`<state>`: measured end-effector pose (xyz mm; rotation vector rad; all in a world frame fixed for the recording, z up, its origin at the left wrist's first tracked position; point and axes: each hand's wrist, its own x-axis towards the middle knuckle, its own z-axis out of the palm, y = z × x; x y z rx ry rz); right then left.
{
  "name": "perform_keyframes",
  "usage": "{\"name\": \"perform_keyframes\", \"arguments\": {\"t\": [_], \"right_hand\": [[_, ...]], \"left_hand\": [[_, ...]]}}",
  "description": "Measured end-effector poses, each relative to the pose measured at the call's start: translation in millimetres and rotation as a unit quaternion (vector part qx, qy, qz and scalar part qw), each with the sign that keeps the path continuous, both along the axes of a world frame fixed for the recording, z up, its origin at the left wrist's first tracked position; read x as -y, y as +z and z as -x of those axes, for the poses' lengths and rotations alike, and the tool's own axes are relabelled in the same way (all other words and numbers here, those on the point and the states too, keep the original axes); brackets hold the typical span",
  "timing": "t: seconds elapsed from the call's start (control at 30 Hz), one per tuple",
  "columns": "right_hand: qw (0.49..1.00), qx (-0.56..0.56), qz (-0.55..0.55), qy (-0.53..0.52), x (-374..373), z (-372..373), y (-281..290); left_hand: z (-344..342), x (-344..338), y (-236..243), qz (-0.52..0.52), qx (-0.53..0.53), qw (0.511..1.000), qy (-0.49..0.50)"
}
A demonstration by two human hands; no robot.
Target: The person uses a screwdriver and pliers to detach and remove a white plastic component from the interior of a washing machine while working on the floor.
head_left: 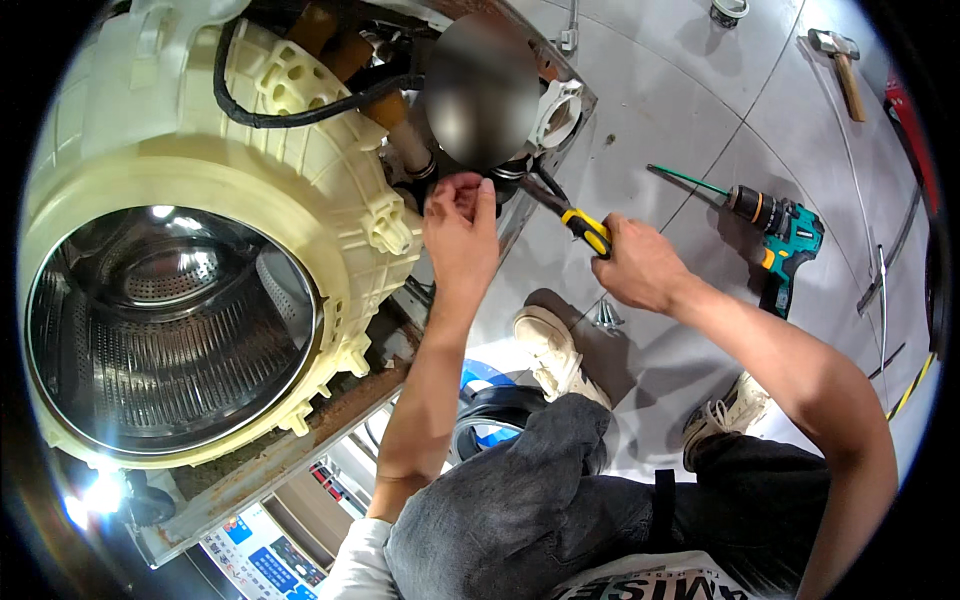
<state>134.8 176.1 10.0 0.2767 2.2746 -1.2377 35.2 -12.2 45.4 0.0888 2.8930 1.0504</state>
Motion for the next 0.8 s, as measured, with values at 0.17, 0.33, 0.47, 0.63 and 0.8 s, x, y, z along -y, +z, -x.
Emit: {"name": "perform_keyframes", "arguments": {"t": [0.17,0.33,0.47,0.63,0.8], "right_hand": [[1.0,-0.007,0.026,0.014,-1.6,0.0,2.1],[1.0,0.005,0.028,0.008,-0.4,-2.1,-2.0],[0.999,0.039,0.027,0.019,-2.1,0.9,0.1],[0.998,0.049,0.04,0.002,-1.0,-0.3,7.6],[1.0,0.011,-0.008,-0.001,-2.1,0.7,13.1]], "left_hand": [[26.4,2.8,5.6,0.127,-0.031,0.989,-0.068],[11.1,2.5,6.1,0.091,-0.003,0.992,-0.082],[-2.7,1.1,2.2,0.107,-0.039,0.986,-0.12],[8.6,7.9,-8.5,0.108,-0.092,0.984,-0.112],[40.9,2.6,-1.9,0.087,0.085,0.989,-0.087]]}}
